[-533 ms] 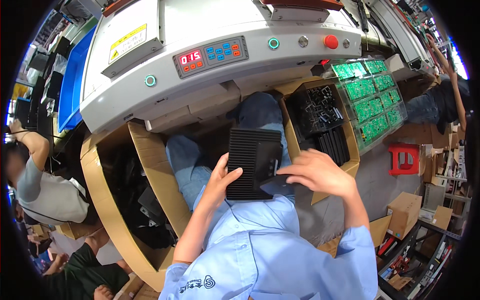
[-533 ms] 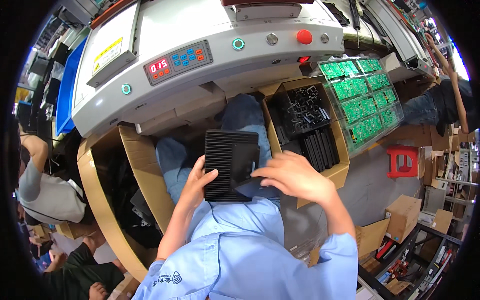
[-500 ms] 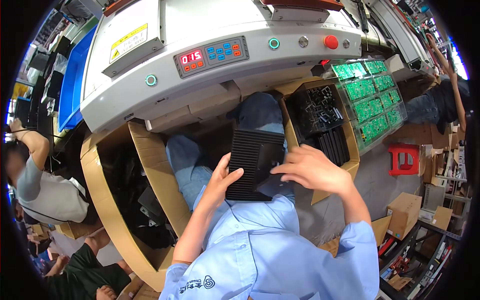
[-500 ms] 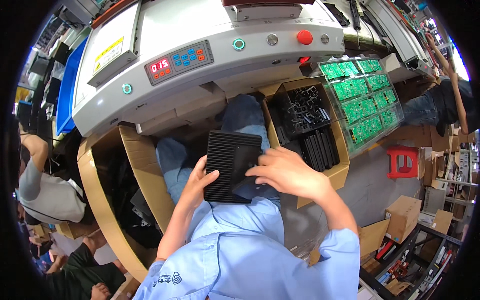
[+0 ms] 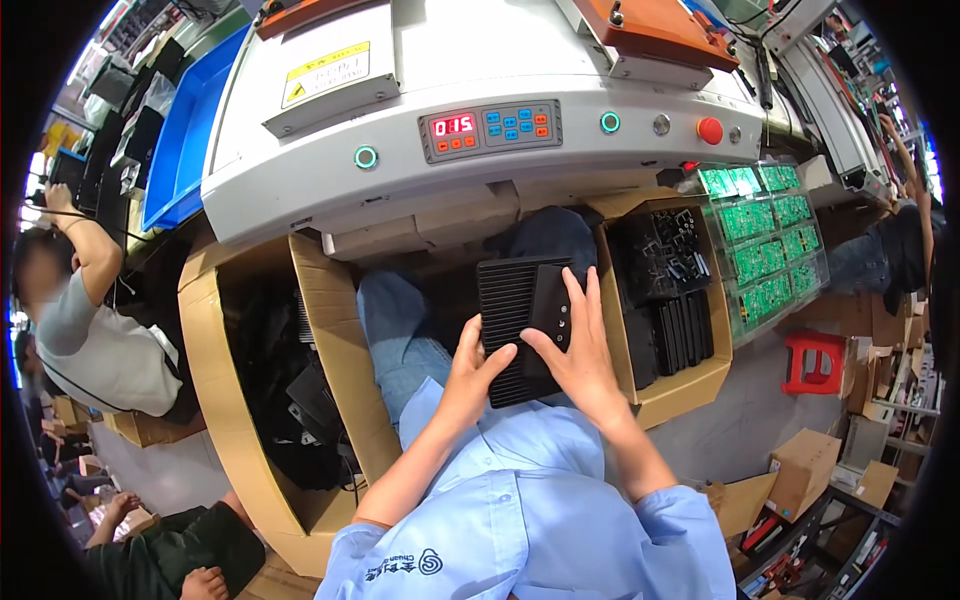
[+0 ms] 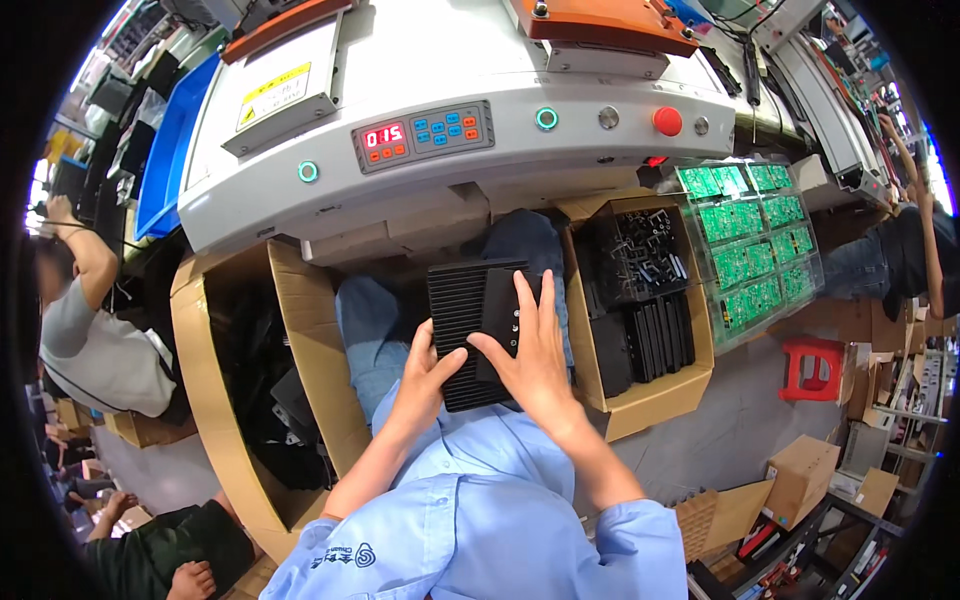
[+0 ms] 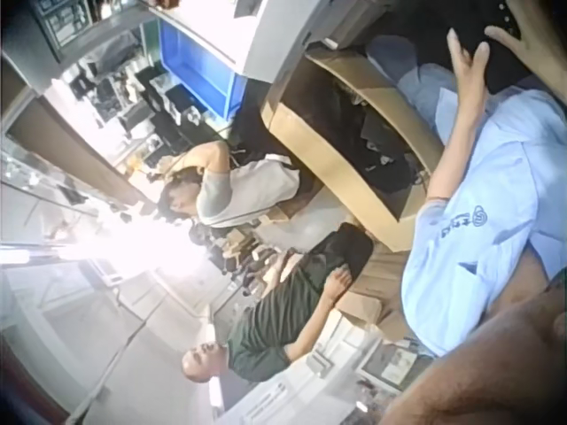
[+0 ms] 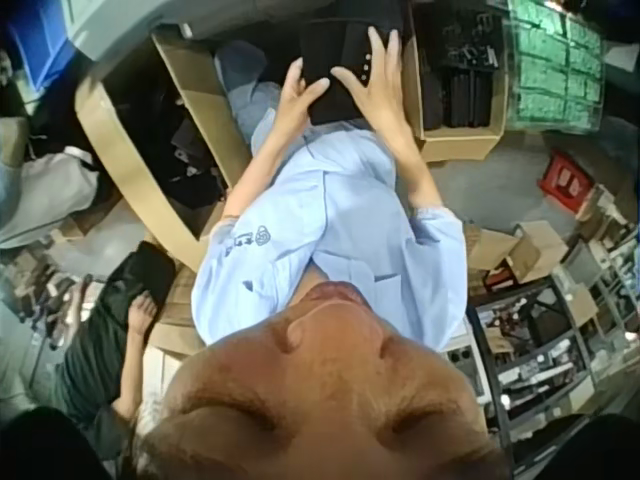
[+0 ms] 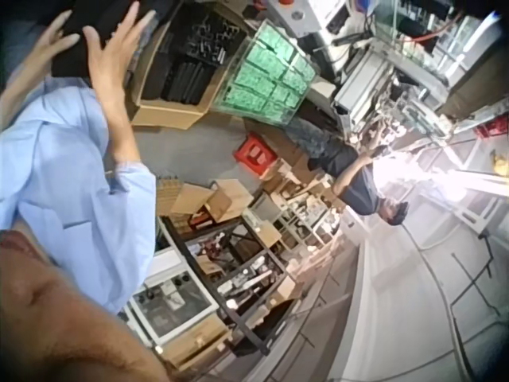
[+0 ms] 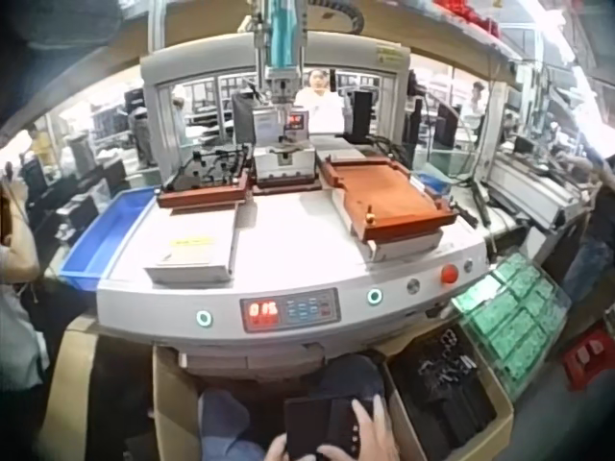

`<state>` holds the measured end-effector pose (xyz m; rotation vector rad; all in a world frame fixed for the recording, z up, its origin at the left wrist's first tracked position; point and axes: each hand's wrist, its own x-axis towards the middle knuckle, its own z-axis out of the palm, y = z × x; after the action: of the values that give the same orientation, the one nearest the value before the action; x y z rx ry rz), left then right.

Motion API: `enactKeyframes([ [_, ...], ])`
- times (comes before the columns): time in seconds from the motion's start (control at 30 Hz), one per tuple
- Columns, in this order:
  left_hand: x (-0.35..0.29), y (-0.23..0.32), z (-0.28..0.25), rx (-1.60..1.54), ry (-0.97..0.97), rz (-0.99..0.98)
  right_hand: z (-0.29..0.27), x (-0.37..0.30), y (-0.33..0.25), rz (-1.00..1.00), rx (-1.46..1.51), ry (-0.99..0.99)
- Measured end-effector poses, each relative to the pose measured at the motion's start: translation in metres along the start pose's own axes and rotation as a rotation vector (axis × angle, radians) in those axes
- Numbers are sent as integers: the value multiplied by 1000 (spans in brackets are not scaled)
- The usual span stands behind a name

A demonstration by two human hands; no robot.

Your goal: Placing black electronic components into an automated assembly press and packing the finished units into trays.

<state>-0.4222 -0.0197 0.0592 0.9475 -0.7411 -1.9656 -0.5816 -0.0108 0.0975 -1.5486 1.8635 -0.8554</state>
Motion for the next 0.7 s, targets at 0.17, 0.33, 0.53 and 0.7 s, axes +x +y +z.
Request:
enactKeyframes([
  [0.17, 0, 0, -1, -5, 33, 31, 16, 3, 7, 9, 14, 139],
  [0.33, -3, 1, -4, -33, 57, 36, 13, -2, 9, -85, 6, 13],
  [0.53, -12, -5, -5, -82, 82, 36, 18, -9, 18, -179, -60, 9],
  [0.7, -11, 0, -18, -92, 120, -12, -5, -8, 27, -404, -222, -278],
])
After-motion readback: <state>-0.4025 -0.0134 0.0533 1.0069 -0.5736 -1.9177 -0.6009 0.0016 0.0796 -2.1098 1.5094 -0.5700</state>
